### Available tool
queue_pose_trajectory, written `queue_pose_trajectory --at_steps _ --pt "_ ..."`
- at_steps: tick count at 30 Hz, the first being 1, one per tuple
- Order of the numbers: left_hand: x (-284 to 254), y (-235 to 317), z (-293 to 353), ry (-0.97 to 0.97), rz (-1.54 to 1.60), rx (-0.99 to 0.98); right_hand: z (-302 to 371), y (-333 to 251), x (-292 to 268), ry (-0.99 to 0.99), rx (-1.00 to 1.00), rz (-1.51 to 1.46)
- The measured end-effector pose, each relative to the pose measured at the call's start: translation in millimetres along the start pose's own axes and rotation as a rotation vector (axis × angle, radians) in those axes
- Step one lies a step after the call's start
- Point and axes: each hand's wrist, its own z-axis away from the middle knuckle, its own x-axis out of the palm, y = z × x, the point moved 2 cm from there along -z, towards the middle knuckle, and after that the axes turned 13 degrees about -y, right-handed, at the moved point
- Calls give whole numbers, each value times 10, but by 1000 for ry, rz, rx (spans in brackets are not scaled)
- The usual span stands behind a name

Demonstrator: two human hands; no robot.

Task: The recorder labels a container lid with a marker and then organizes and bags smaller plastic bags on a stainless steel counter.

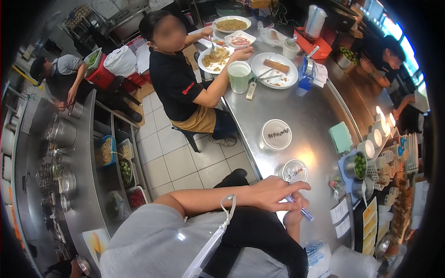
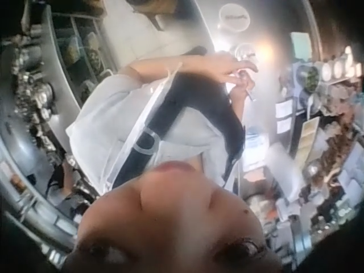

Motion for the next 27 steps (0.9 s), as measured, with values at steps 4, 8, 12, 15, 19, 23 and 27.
queue_pose_trajectory --at_steps 4,8,12,15,19,23,27 --pt "-11 11 -5 42 -248 92 33 -4 206 72 56 -400" --pt "-46 39 -28 16 -321 102 95 147 199 190 178 -526" --pt "41 -105 15 63 -275 112 126 225 175 175 349 -435" --pt "36 -202 58 16 -310 74 114 209 106 105 311 -496" --pt "-47 -338 133 86 -379 61 73 12 5 261 243 -553" --pt "-87 -436 152 30 -372 71 26 -91 -185 126 309 -279" --pt "-149 -545 206 101 -382 153 -288 -336 -159 -215 163 168"
